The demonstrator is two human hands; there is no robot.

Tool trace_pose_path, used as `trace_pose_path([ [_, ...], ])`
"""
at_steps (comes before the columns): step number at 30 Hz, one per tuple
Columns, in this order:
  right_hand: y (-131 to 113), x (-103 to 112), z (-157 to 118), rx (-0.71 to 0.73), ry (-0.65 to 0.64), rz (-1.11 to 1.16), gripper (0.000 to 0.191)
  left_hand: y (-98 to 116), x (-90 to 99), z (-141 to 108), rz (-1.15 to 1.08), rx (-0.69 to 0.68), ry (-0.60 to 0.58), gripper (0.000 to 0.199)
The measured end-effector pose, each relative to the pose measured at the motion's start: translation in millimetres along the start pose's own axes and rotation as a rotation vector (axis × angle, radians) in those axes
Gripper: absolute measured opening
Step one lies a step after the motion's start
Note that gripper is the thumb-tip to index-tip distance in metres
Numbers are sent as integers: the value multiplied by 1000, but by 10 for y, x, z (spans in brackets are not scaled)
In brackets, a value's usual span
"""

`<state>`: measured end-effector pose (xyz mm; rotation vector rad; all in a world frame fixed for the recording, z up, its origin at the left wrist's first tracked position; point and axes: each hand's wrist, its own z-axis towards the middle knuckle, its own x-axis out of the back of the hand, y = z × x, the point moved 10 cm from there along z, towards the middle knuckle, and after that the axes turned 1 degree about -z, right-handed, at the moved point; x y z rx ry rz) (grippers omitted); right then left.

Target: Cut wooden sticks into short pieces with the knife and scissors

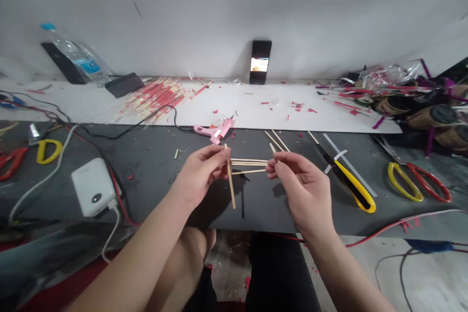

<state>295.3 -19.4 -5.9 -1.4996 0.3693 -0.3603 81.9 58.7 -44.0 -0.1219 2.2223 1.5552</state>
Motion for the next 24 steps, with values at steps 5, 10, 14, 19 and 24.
trace_pose_path([
  [5, 54, -157, -210, 3, -92, -130, 19, -77, -179, -58, 108, 30, -98, 30],
  [10, 114, -255, -337, -5, -119, -1, 25, -46, -364, -102, 162, -37, -146, 28],
  [14, 119, -300, -403, -29, -128, -42, 26, -27, -484, -134, 192, -81, -180, 22],
  [19, 113, -296, -371, -85, -104, -150, 25, -52, -498, -139, 203, -107, -176, 24],
  [24, 69, -301, -342, -70, -41, -193, 25, -153, -494, -99, 109, -85, -164, 24],
])
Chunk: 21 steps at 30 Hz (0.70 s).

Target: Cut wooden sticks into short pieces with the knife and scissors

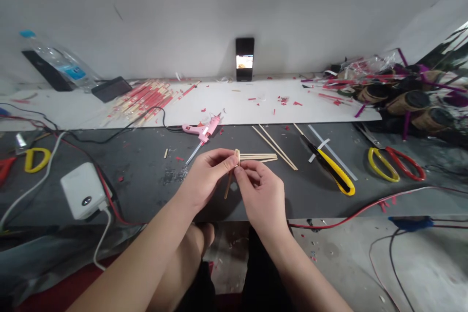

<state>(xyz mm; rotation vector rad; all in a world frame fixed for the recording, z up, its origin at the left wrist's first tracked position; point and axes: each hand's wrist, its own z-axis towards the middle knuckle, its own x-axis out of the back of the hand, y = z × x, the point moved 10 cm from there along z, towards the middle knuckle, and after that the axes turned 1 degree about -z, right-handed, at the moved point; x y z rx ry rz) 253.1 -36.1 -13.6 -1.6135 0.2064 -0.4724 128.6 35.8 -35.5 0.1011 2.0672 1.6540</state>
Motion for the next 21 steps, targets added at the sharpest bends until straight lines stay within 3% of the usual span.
trace_pose_path([
  [5, -13, -43, 20, 13, -14, -27, 24, -100, -26, 5, -106, 68, -6, 23],
  [10, 7, -52, 52, 35, -79, -46, 22, -141, -66, -26, -55, 142, -50, 24],
  [21, 82, -47, 49, 39, -124, -34, 23, -121, -97, -60, -74, 141, -51, 22],
])
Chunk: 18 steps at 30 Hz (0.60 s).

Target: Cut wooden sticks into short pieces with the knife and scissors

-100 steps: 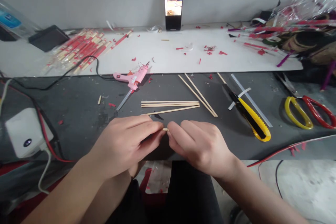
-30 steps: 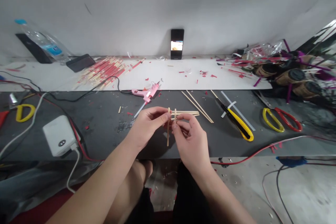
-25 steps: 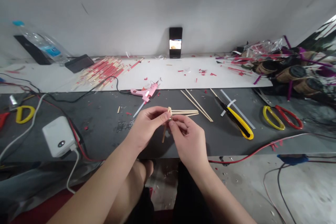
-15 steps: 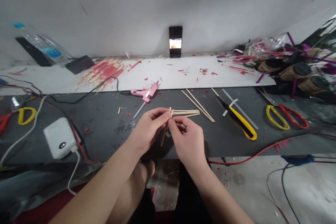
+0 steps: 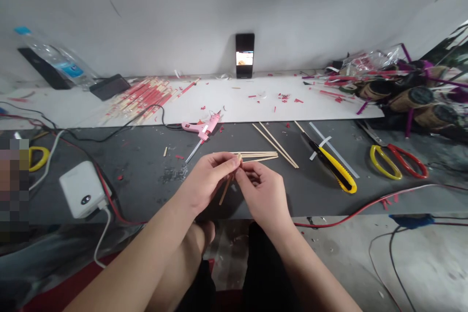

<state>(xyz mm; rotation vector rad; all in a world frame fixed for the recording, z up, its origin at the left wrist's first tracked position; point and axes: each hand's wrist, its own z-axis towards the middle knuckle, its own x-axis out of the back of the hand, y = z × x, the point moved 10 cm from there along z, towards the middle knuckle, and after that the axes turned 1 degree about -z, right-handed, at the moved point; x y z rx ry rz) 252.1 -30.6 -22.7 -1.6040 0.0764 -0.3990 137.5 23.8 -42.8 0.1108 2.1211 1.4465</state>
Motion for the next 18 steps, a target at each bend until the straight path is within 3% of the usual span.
trace_pose_path([
  [6, 49, -152, 7, -57, -226, 20, 28, -62, 8, 9, -177, 28, 75, 28],
  [10, 18, -182, -15, -41, -208, -37, 25, -127, 48, 10, -305, 51, 186, 31],
  [13, 63, -209, -29, -64, -187, -12, 28, -152, 14, 1, -353, 82, 199, 32],
  [18, 161, -164, -8, -144, -201, 80, 37, -33, 87, -10, -205, -23, 259, 27],
])
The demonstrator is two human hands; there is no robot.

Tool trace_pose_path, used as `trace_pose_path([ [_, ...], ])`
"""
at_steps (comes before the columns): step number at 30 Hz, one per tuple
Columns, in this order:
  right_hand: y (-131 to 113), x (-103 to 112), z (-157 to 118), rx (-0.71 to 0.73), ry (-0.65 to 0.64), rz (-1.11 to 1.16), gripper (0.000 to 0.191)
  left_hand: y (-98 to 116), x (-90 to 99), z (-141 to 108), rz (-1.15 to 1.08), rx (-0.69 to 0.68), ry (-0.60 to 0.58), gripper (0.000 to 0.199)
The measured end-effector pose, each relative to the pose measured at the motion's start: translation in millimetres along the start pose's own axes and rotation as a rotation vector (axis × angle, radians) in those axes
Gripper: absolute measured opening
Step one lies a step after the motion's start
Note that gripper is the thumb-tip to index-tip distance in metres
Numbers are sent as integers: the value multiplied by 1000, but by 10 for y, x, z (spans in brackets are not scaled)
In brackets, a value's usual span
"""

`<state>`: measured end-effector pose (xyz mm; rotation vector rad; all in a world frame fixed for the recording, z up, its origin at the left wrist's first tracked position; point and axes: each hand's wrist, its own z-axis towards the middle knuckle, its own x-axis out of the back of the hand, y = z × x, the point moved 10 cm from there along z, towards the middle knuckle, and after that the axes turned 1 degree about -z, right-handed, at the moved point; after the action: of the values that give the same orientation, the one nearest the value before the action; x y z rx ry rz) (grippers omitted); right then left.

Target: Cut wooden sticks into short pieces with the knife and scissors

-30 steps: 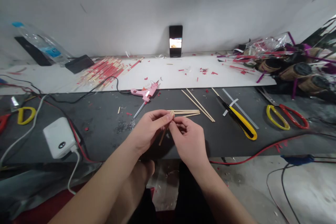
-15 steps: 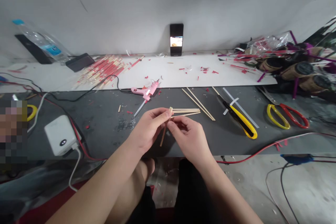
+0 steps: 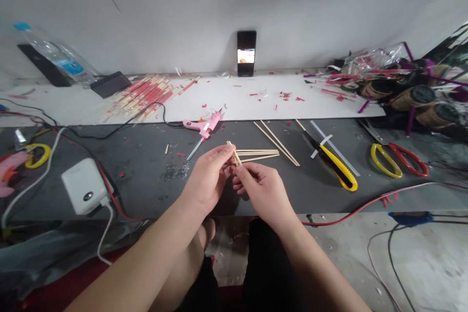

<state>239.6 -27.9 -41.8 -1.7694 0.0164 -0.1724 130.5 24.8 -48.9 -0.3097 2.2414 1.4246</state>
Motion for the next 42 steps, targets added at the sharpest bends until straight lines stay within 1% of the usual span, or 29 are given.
trace_pose_path([
  [2, 0, 49, 19, -39, -34, 4, 37, 70, 39, 2, 93, -69, 28, 25],
  [4, -44, 115, 45, -50, -71, -43, 35, 93, 37, 0, 155, -80, 7, 23],
  [8, -163, 312, 97, -9, -94, -191, 34, 134, -33, -26, 272, -63, -122, 20],
  [11, -154, 413, 99, -24, -133, -212, 37, 170, -88, -60, 404, -70, -212, 22],
  [14, -144, 458, 78, -20, -176, -252, 38, 140, -130, -86, 486, -51, -268, 25],
  [17, -166, 479, 63, 10, -195, -295, 38, 105, -148, -90, 493, -41, -272, 24],
  [19, -190, 503, 64, 30, -191, -301, 38, 100, -148, -83, 449, -46, -259, 22],
  [22, -230, 542, 70, 59, -194, -311, 39, 109, -188, -82, 392, -72, -291, 35],
  [23, -242, 552, 71, 69, -201, -316, 39, 110, -209, -87, 389, -81, -312, 34],
  [25, -260, 565, 71, 86, -222, -325, 37, 109, -237, -94, 390, -90, -336, 26],
  [29, -256, 566, 67, 96, -257, -345, 37, 126, -243, -94, 387, -102, -310, 18],
  [31, -239, 560, 67, 91, -250, -353, 38, 131, -229, -88, 395, -102, -284, 17],
  [33, -233, 568, 76, 92, -211, -348, 39, 130, -206, -78, 406, -98, -260, 16],
  [35, -244, 597, 92, 107, -144, -344, 37, 124, -178, -67, 419, -93, -237, 15],
  [38, -254, 635, 122, 131, -67, -405, 31, 90, -126, -52, 438, -71, -200, 14],
  [42, -218, 642, 146, 137, -72, -544, 26, -10, -58, -40, 432, 10, -145, 10],
])
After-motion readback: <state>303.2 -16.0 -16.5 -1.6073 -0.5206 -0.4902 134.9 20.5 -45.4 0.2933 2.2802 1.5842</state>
